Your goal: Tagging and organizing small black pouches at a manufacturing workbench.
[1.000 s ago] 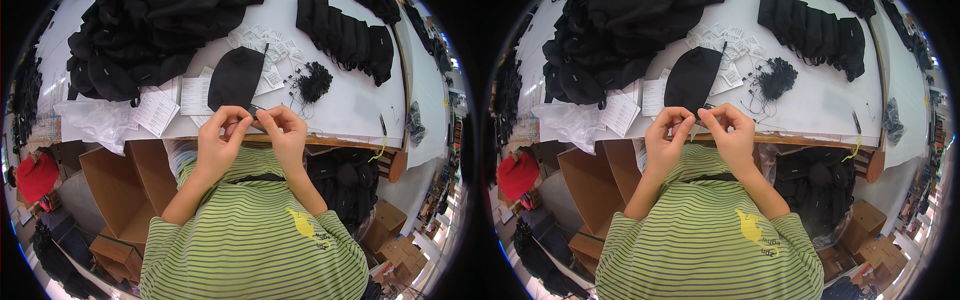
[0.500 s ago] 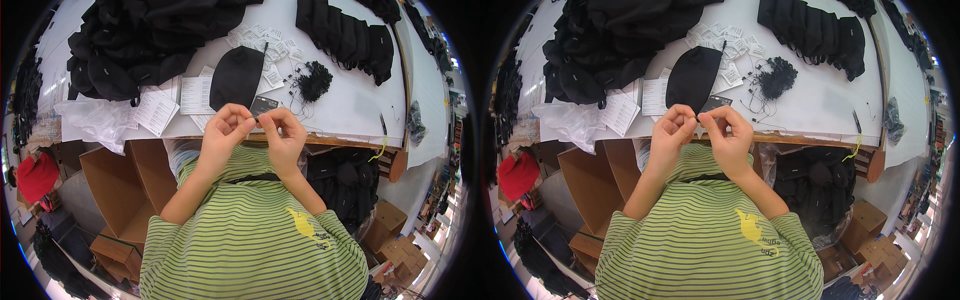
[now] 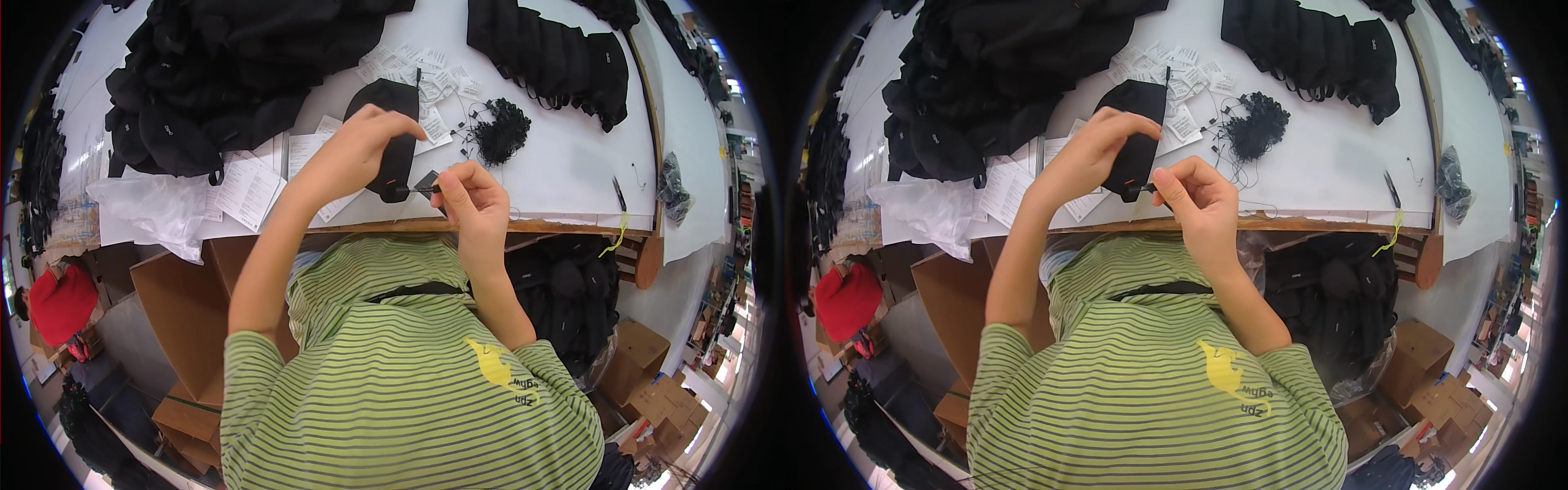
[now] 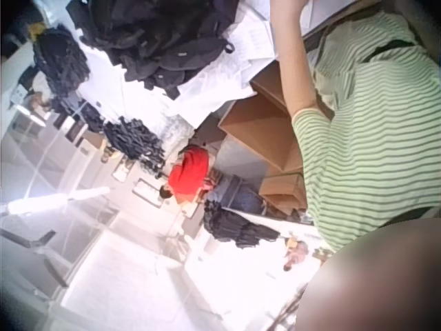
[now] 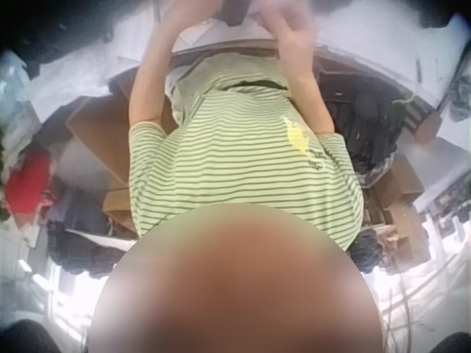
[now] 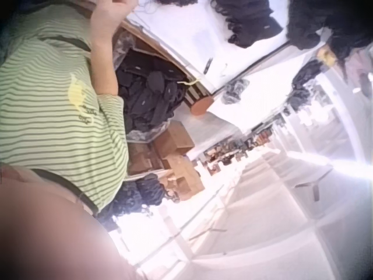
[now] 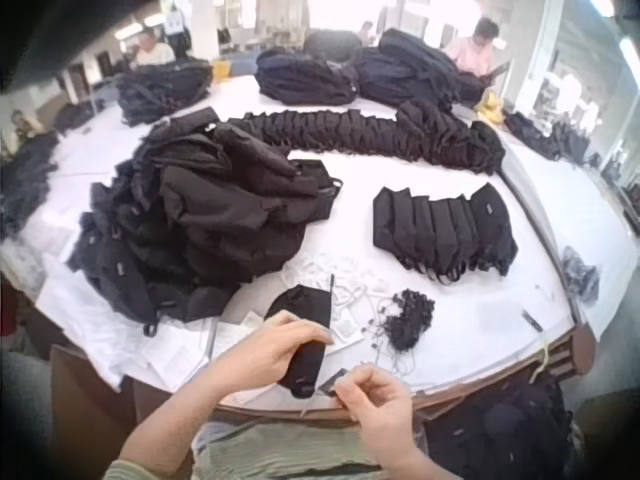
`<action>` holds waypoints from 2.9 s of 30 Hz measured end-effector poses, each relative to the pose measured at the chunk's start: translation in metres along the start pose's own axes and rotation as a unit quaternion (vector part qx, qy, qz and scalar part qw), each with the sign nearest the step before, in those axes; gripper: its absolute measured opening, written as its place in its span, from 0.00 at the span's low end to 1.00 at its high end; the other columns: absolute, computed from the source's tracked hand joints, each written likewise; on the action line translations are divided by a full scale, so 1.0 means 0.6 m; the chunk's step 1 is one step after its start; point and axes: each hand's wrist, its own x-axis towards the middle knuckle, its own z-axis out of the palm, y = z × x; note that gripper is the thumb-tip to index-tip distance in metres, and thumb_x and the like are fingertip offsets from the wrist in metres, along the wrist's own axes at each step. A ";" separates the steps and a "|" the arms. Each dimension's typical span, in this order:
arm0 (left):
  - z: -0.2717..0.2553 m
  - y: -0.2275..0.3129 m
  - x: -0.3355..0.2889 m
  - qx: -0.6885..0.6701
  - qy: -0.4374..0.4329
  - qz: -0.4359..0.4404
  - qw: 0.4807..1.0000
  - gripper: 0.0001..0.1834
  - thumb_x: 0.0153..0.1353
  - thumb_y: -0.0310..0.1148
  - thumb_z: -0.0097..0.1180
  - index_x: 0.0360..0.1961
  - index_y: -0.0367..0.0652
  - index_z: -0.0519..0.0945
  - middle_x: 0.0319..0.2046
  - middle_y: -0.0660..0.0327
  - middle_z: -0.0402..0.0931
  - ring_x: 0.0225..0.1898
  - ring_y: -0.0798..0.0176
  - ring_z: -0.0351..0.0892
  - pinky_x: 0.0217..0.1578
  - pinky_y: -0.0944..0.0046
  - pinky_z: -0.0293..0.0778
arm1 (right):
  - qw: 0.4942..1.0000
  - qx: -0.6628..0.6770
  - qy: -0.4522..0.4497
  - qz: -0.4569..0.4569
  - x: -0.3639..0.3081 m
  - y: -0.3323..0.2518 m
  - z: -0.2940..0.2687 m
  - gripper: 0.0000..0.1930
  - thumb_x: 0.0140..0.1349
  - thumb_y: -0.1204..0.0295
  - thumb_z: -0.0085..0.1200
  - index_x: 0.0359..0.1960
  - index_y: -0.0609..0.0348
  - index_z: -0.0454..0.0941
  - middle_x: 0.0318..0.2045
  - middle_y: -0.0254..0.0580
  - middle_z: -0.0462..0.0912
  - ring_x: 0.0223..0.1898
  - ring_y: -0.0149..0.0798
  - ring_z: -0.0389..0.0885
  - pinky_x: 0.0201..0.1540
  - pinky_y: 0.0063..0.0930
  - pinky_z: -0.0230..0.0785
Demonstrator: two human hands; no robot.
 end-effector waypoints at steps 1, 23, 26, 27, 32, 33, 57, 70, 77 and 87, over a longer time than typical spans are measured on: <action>0.010 -0.016 0.010 0.113 -0.078 0.074 0.988 0.16 0.54 0.17 0.49 0.43 0.43 0.77 0.46 0.64 0.76 0.49 0.61 0.70 0.50 0.64 0.66 | 1.000 0.006 -0.011 0.009 -0.001 -0.003 -0.005 0.07 0.62 0.72 0.59 0.29 0.62 0.76 0.23 0.31 0.78 0.25 0.20 0.74 0.25 0.12 0.58; -0.049 -0.063 0.016 0.358 -0.004 0.225 0.906 0.12 0.44 0.30 0.66 0.32 0.44 0.79 0.33 0.66 0.77 0.44 0.60 0.71 0.48 0.62 0.68 | 0.999 -0.029 0.029 0.009 0.010 -0.009 -0.113 0.09 0.62 0.70 0.56 0.26 0.60 0.76 0.19 0.35 0.77 0.19 0.23 0.68 0.24 0.16 0.56; -0.056 -0.061 0.028 0.340 -0.031 0.194 0.920 0.12 0.46 0.30 0.66 0.34 0.43 0.80 0.34 0.64 0.76 0.43 0.57 0.71 0.47 0.62 0.68 | 0.998 -0.035 0.042 0.006 0.006 -0.005 -0.115 0.09 0.62 0.70 0.56 0.26 0.60 0.76 0.18 0.35 0.77 0.19 0.22 0.67 0.24 0.15 0.56; -0.056 -0.060 0.032 0.337 -0.019 0.173 0.925 0.12 0.47 0.30 0.66 0.34 0.42 0.81 0.33 0.63 0.76 0.43 0.57 0.71 0.47 0.62 0.69 | 0.998 -0.035 0.045 0.006 0.005 -0.004 -0.117 0.09 0.62 0.70 0.56 0.26 0.60 0.76 0.18 0.35 0.77 0.19 0.22 0.67 0.24 0.15 0.56; -0.056 -0.071 0.046 0.331 -0.031 0.181 0.925 0.12 0.49 0.31 0.65 0.36 0.41 0.81 0.31 0.60 0.76 0.41 0.55 0.72 0.45 0.61 0.71 | 0.998 -0.051 0.041 0.007 0.000 -0.001 -0.129 0.09 0.64 0.71 0.54 0.27 0.60 0.74 0.21 0.33 0.76 0.20 0.22 0.70 0.23 0.13 0.56; -0.054 -0.071 0.048 0.326 -0.034 0.195 0.924 0.12 0.50 0.31 0.65 0.37 0.42 0.81 0.30 0.60 0.76 0.41 0.56 0.72 0.44 0.61 0.71 | 0.998 -0.051 0.042 0.006 0.000 -0.001 -0.129 0.09 0.64 0.71 0.54 0.27 0.60 0.74 0.21 0.33 0.76 0.20 0.22 0.70 0.23 0.13 0.56; -0.047 0.079 -0.081 0.026 -0.130 -0.055 0.990 0.11 0.54 0.22 0.59 0.39 0.35 0.75 0.41 0.55 0.78 0.40 0.50 0.79 0.40 0.63 0.73 | 0.925 -0.357 -0.049 -0.119 0.060 0.015 -0.096 0.29 0.46 0.77 0.64 0.54 0.55 0.75 0.54 0.41 0.73 0.55 0.43 0.71 0.60 0.34 0.61; -0.076 0.038 -0.183 -0.354 -0.311 -0.289 0.833 0.16 0.59 0.32 0.61 0.45 0.36 0.74 0.38 0.63 0.75 0.41 0.72 0.71 0.46 0.70 0.67 | 0.879 -0.126 -0.413 0.200 0.004 0.129 -0.109 0.16 0.57 0.72 0.57 0.46 0.66 0.76 0.41 0.40 0.81 0.45 0.34 0.77 0.54 0.26 0.65; -0.099 0.028 -0.182 -0.245 -0.238 -0.303 0.890 0.18 0.66 0.38 0.54 0.48 0.34 0.72 0.36 0.62 0.74 0.39 0.71 0.68 0.42 0.69 0.67 | 0.964 -0.022 -0.194 0.182 0.028 0.041 -0.125 0.16 0.71 0.63 0.40 0.44 0.64 0.75 0.32 0.46 0.82 0.35 0.36 0.81 0.40 0.29 0.73; -0.118 0.037 -0.171 -0.092 -0.264 -0.308 0.909 0.17 0.65 0.38 0.53 0.46 0.34 0.71 0.32 0.60 0.70 0.35 0.69 0.66 0.39 0.69 0.66 | 0.960 -0.138 -0.186 0.154 0.040 0.006 -0.147 0.19 0.62 0.71 0.53 0.53 0.64 0.64 0.30 0.45 0.80 0.32 0.32 0.79 0.39 0.29 0.73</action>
